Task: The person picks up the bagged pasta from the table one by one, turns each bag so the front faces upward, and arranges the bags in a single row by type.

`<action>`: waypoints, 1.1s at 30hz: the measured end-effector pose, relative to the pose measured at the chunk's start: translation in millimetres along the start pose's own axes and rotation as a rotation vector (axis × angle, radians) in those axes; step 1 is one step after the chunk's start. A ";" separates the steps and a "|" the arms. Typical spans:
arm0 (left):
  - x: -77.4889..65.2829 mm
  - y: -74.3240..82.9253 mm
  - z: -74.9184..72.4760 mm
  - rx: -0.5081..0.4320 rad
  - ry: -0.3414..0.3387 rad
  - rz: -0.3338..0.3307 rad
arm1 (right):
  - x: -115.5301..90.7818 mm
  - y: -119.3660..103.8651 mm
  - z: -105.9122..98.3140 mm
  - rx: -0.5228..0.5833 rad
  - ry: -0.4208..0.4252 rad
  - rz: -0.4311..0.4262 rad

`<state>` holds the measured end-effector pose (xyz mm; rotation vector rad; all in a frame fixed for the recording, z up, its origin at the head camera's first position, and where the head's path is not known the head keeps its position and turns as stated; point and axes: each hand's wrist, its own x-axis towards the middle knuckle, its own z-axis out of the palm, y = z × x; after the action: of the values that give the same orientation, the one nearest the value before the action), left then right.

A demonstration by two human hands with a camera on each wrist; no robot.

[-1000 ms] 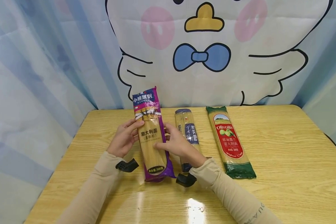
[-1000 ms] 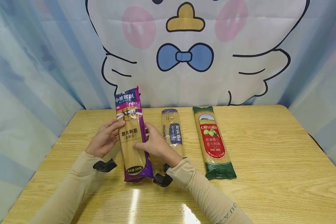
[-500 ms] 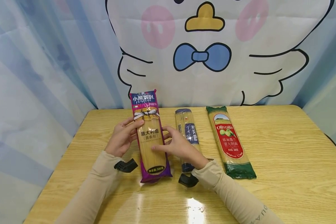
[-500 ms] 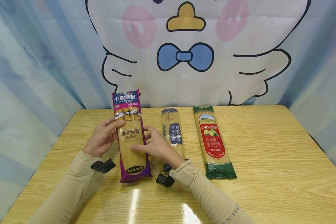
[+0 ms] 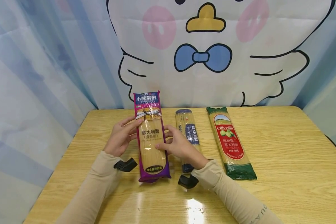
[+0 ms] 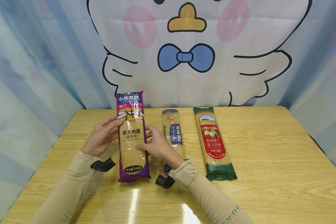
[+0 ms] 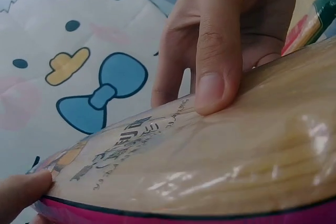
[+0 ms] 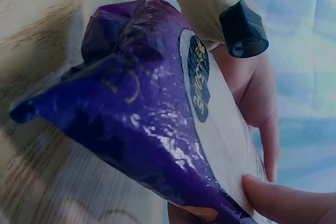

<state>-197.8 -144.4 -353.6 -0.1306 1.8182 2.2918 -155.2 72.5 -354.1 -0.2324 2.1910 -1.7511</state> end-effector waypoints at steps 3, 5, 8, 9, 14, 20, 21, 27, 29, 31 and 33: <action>0.0 1.4 -1.4 0.044 -0.015 -0.003 | 2.3 1.2 0.1 0.019 0.016 0.018; 0.5 2.4 -0.9 0.066 -0.021 0.001 | 3.7 2.1 -0.3 0.022 0.033 0.030; 2.0 3.7 0.5 0.078 -0.019 0.007 | 5.6 3.0 -1.1 0.023 0.050 0.044; 2.6 3.9 1.0 0.079 -0.016 0.009 | 6.1 3.1 -1.2 0.022 0.053 0.046; 5.3 1.9 0.0 0.083 -0.003 0.007 | 9.9 3.5 -0.1 0.015 0.054 0.043; 8.8 -2.9 -3.6 0.094 0.008 -0.009 | 15.0 5.8 3.3 -0.010 0.056 0.040; 9.5 -3.4 -4.3 0.091 0.007 -0.008 | 15.7 6.2 3.8 -0.008 0.056 0.042; 13.9 -6.7 -7.1 0.093 0.006 -0.009 | 20.4 9.3 5.5 0.023 0.053 0.067; 15.7 -8.7 -7.9 0.098 0.005 -0.014 | 21.4 10.8 5.8 0.033 0.050 0.076; 17.9 -11.4 -8.9 0.101 0.010 -0.023 | 21.7 12.2 5.9 0.045 0.046 0.081; 19.6 -13.8 -9.8 0.109 0.018 -0.034 | 22.5 13.7 6.2 0.057 0.041 0.084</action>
<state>-214.4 -148.7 -373.0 -0.1635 1.9298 2.1698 -173.0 62.7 -372.0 -0.0900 2.1423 -1.7847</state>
